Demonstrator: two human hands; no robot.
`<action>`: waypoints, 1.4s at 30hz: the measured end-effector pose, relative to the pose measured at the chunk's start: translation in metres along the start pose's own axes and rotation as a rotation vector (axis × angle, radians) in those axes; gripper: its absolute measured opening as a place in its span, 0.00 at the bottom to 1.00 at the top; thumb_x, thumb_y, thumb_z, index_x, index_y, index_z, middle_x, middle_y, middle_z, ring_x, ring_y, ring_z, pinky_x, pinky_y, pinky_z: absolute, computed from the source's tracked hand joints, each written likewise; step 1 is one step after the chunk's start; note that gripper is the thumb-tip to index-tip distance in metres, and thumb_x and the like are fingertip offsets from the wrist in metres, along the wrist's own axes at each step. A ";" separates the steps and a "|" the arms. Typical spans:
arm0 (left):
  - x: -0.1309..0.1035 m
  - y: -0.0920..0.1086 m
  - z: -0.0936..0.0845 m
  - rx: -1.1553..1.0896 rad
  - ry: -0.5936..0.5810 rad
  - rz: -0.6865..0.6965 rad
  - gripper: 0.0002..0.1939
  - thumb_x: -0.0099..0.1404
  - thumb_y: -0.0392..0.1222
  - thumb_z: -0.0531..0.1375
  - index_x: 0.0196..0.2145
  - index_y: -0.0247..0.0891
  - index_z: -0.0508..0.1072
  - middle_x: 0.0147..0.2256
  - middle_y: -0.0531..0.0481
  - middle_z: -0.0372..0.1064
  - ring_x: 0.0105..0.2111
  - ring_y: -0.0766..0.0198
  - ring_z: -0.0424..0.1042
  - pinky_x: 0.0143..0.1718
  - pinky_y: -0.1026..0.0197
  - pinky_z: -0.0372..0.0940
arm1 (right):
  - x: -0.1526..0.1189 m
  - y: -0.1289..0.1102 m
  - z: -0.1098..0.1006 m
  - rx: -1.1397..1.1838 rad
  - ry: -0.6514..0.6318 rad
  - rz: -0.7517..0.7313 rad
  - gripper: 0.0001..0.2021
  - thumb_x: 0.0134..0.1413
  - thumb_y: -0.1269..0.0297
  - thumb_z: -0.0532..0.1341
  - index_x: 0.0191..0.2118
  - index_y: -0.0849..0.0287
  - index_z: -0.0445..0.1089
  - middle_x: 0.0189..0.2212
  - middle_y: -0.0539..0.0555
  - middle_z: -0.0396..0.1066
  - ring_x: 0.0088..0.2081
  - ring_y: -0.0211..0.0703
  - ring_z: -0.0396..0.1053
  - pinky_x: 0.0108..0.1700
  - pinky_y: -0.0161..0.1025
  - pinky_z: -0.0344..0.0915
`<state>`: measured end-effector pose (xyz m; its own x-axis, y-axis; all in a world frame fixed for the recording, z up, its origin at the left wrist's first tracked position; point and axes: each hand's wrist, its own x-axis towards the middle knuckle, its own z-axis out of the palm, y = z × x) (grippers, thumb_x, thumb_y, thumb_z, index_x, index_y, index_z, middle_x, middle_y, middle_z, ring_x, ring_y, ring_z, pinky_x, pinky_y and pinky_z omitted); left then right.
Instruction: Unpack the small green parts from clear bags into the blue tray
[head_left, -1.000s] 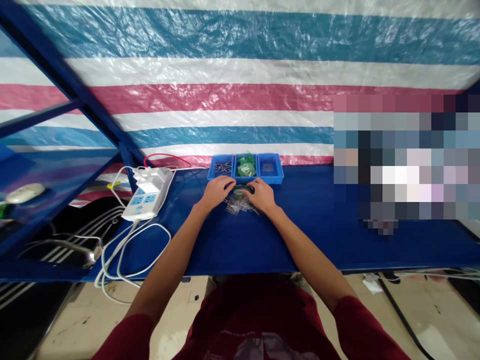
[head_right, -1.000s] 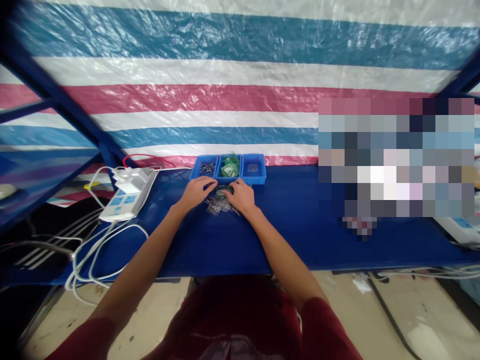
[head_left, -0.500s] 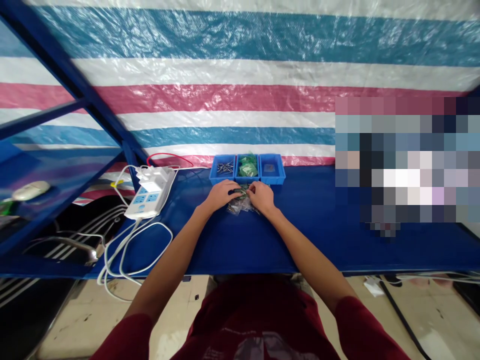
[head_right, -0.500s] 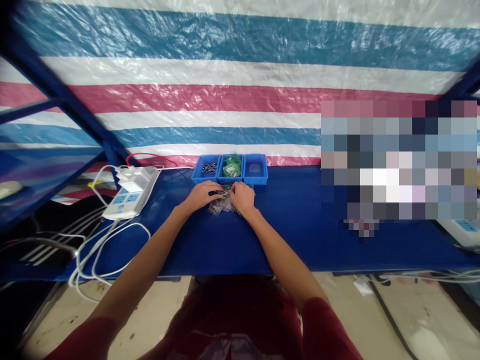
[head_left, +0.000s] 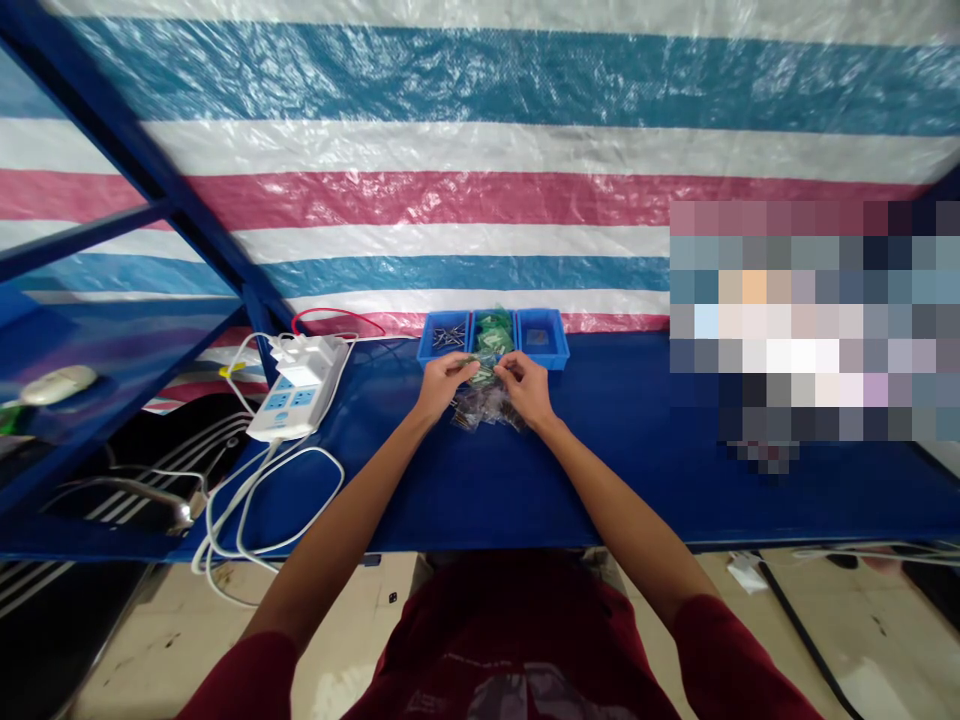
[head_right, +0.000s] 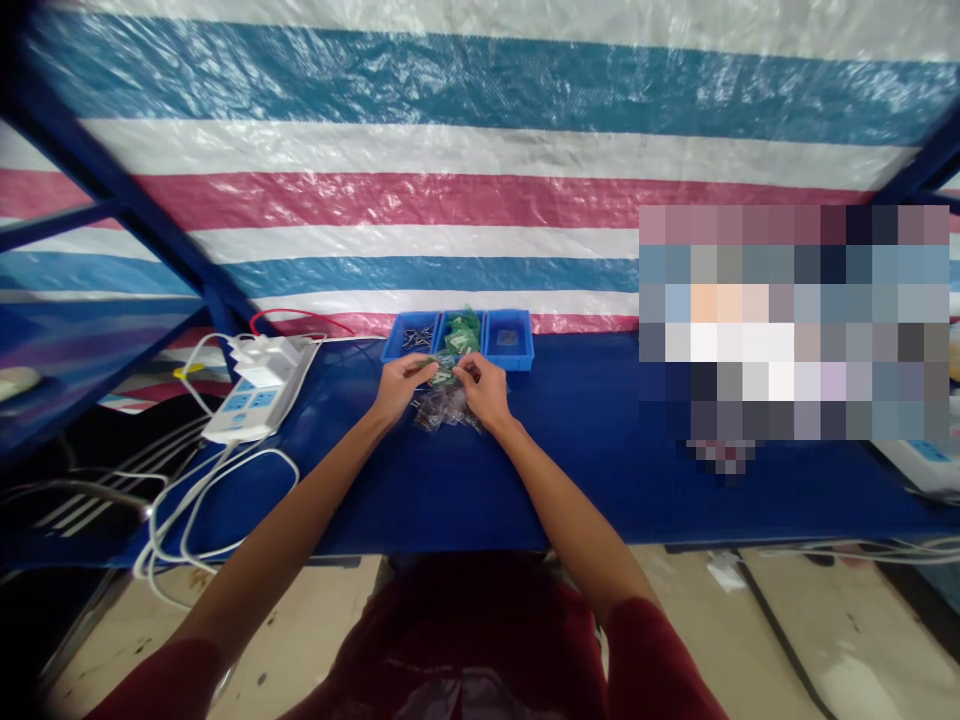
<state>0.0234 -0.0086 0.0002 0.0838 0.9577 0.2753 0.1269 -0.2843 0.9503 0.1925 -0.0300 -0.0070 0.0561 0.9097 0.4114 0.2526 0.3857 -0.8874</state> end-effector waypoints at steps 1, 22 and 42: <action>0.000 0.000 0.000 -0.006 0.016 0.009 0.19 0.51 0.54 0.68 0.33 0.35 0.76 0.28 0.49 0.74 0.27 0.63 0.71 0.30 0.62 0.67 | 0.000 0.000 0.000 0.011 -0.008 0.004 0.07 0.53 0.59 0.59 0.31 0.56 0.67 0.27 0.49 0.70 0.27 0.39 0.66 0.34 0.36 0.65; -0.003 0.008 0.001 -0.131 0.042 0.058 0.22 0.55 0.54 0.67 0.41 0.39 0.67 0.19 0.59 0.65 0.17 0.71 0.64 0.22 0.67 0.62 | -0.003 -0.008 -0.008 -0.015 -0.086 -0.082 0.19 0.62 0.64 0.51 0.55 0.52 0.67 0.37 0.53 0.73 0.31 0.40 0.70 0.37 0.39 0.69; -0.006 0.016 -0.001 -0.038 -0.086 0.021 0.20 0.56 0.57 0.65 0.33 0.35 0.71 0.18 0.56 0.65 0.16 0.71 0.61 0.20 0.66 0.59 | -0.001 -0.005 -0.009 0.047 -0.102 -0.139 0.17 0.59 0.67 0.50 0.50 0.53 0.70 0.32 0.50 0.70 0.26 0.37 0.67 0.34 0.38 0.68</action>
<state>0.0236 -0.0187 0.0141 0.1710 0.9437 0.2833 0.0871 -0.3009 0.9497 0.2003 -0.0342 -0.0013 -0.0754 0.8573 0.5092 0.2056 0.5131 -0.8334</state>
